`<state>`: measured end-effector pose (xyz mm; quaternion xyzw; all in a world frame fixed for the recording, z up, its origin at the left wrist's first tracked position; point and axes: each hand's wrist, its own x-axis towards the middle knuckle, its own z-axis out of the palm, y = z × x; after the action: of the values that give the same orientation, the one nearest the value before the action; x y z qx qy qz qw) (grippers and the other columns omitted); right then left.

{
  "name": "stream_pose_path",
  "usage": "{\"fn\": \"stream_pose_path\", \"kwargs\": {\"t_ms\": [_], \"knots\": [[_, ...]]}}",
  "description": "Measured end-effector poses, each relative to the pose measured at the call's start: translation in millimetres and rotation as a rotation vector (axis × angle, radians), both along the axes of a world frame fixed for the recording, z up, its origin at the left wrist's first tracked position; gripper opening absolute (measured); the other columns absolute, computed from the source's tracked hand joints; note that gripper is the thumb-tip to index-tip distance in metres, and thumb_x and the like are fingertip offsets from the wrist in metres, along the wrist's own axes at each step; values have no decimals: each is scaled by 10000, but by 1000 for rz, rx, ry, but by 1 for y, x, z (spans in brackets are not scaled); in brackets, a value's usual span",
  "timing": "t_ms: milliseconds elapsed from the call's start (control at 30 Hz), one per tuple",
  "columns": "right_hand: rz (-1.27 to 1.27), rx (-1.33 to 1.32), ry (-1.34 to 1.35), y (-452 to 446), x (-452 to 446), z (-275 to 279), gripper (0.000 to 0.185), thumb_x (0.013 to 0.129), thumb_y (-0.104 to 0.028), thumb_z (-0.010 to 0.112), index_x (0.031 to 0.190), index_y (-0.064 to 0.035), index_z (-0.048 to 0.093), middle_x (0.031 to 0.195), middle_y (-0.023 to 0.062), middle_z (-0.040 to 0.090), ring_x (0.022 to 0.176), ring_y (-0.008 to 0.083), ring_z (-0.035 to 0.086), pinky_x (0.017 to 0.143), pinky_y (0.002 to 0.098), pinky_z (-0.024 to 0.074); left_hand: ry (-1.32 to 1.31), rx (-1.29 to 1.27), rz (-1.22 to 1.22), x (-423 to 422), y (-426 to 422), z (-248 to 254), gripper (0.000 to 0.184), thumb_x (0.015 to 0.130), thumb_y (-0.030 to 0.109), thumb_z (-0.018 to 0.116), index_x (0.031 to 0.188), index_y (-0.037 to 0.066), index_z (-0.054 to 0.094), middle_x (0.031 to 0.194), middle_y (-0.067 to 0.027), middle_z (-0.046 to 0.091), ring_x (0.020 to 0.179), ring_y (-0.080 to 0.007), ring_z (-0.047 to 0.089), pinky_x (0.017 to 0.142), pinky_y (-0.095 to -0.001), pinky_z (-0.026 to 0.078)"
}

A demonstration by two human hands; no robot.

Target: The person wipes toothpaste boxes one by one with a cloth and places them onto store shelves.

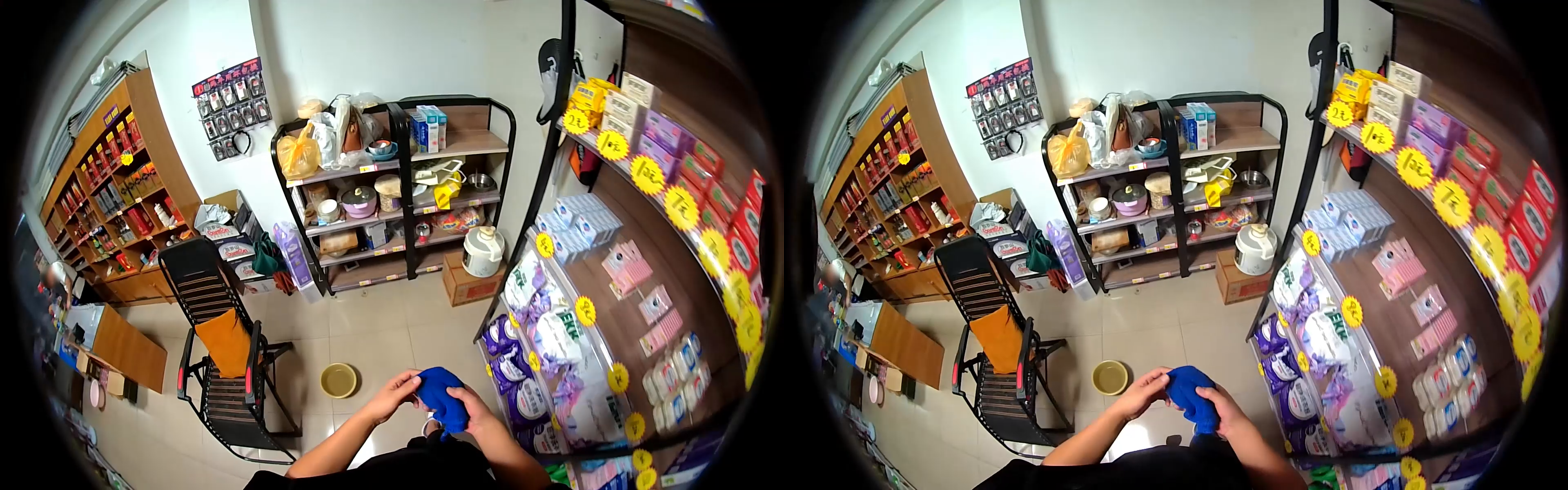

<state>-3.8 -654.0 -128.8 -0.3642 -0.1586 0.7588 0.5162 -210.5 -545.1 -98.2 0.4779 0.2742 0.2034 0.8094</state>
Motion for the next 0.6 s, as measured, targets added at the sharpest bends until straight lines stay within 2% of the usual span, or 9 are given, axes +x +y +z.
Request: {"fn": "stream_pose_path", "kwargs": {"t_ms": [67, 100, 233, 333, 367, 467, 500, 600], "knots": [[0, 40, 166, 46, 24, 6, 578, 921, -306, 661, 1374, 12, 497, 1230, 180, 652, 992, 343, 693, 845, 427, 585, -81, 28, 80, 18, 42, -3, 427, 1072, 378, 484, 1303, 30, 568, 946, -65, 665, 880, -156, 642, 772, -308, 511], [13, 81, 226, 71, 37, 2, 601, 913, -288, 667, 1404, -3, 471, 1269, 174, 627, 1040, 397, 671, 895, 481, 568, -54, 35, 97, 28, 67, -3, 467, 1081, 397, 446, 1347, 27, 549, 947, -77, 664, 892, -160, 640, 794, -316, 508], [-62, 19, 261, 149, 90, 8, 622, 906, -264, 675, 1434, -30, 445, 1267, 158, 611, 1121, 387, 632, 990, 543, 522, 38, 42, 274, 74, 151, 5, 388, 1070, 360, 470, 1217, 24, 596, 928, -62, 673, 875, -155, 646, 804, -312, 512], [-92, -2, 282, 199, 129, 12, 589, 918, -245, 659, 1424, -24, 453, 1257, 165, 612, 1144, 365, 623, 993, 571, 517, 40, 47, 343, 104, 209, 8, 356, 1061, 348, 484, 1181, 30, 589, 913, -76, 671, 882, -175, 645, 820, -330, 509], [-92, -10, 274, 214, 142, 17, 604, 925, -240, 652, 1440, -15, 433, 1302, 187, 594, 1214, 350, 594, 998, 591, 510, 26, 38, 359, 114, 226, 13, 335, 1050, 332, 499, 1166, 32, 594, 919, -77, 672, 888, -184, 647, 826, -334, 511], [-157, 50, 274, 252, 167, 24, 574, 917, -233, 676, 1409, -29, 463, 1285, 168, 604, 1159, 333, 618, 985, 582, 525, -1, 24, 368, 142, 277, 18, 332, 1043, 326, 509, 1163, 29, 596, 938, -81, 673, 891, -189, 649, 831, -338, 511], [-167, 83, 267, 262, 175, 27, 567, 933, -219, 656, 1426, -27, 452, 1323, 173, 591, 1224, 328, 590, 979, 601, 521, -9, 24, 351, 152, 297, 18, 327, 1040, 318, 516, 1163, 26, 598, 959, -86, 673, 905, -194, 650, 835, -343, 513], [-237, 48, 255, 295, 201, 11, 566, 945, -206, 639, 1442, -24, 439, 1365, 181, 570, 1253, 336, 578, 984, 593, 521, -16, 62, 335, 188, 354, 21, 338, 1038, 324, 513, 1172, 28, 606, 939, -74, 679, 890, -165, 647, 828, -319, 517]]}}
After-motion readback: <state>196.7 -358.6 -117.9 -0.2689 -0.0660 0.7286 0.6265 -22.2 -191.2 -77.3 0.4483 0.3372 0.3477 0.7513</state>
